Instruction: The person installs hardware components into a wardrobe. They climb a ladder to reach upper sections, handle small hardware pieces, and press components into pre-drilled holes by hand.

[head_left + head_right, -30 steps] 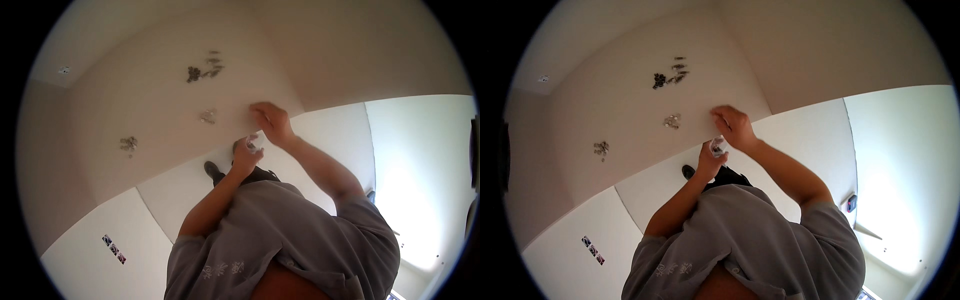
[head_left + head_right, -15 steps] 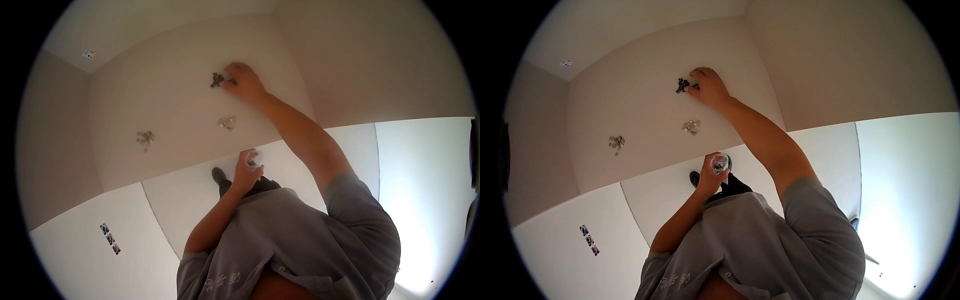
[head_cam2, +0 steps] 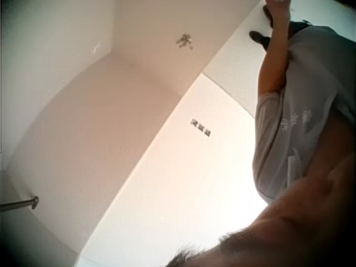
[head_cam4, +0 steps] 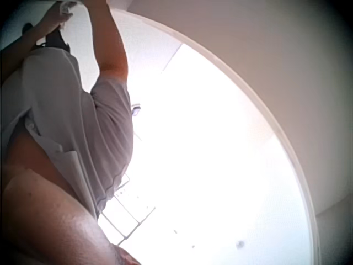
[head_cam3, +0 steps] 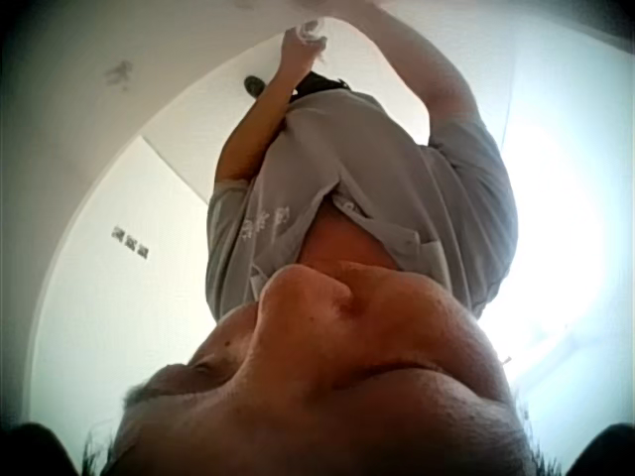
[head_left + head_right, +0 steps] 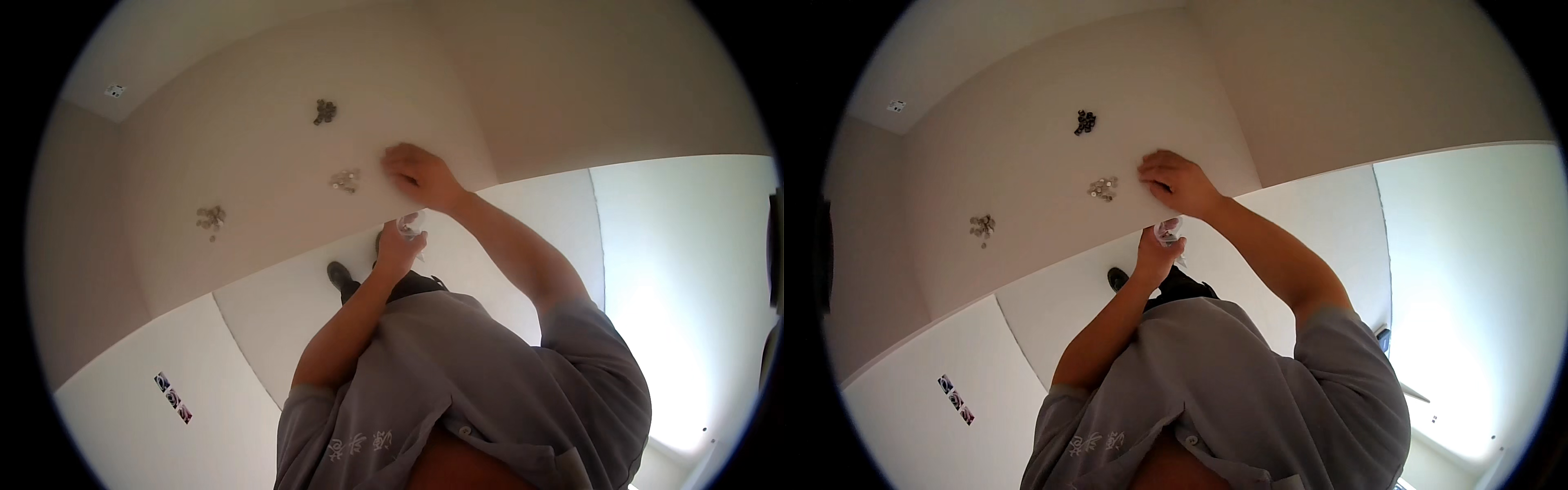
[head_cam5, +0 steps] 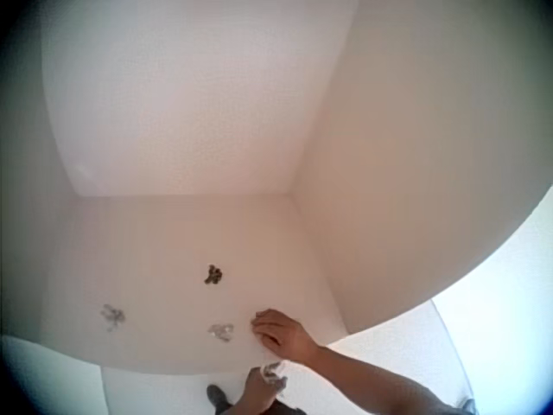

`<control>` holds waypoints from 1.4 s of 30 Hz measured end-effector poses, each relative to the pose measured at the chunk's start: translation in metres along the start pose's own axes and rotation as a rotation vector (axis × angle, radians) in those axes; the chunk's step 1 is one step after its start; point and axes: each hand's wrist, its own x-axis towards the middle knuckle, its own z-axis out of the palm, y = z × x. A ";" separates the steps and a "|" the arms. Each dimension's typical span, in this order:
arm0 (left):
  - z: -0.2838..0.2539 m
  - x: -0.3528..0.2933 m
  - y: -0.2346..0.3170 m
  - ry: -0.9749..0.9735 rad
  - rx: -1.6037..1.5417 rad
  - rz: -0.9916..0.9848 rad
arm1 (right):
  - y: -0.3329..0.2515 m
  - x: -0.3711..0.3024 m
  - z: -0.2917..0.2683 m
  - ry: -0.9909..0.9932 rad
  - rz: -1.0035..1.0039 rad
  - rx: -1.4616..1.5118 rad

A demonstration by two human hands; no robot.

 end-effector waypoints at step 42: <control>-0.007 -0.011 0.030 -0.140 0.236 0.087 | -0.075 -0.055 0.028 0.511 0.722 1.110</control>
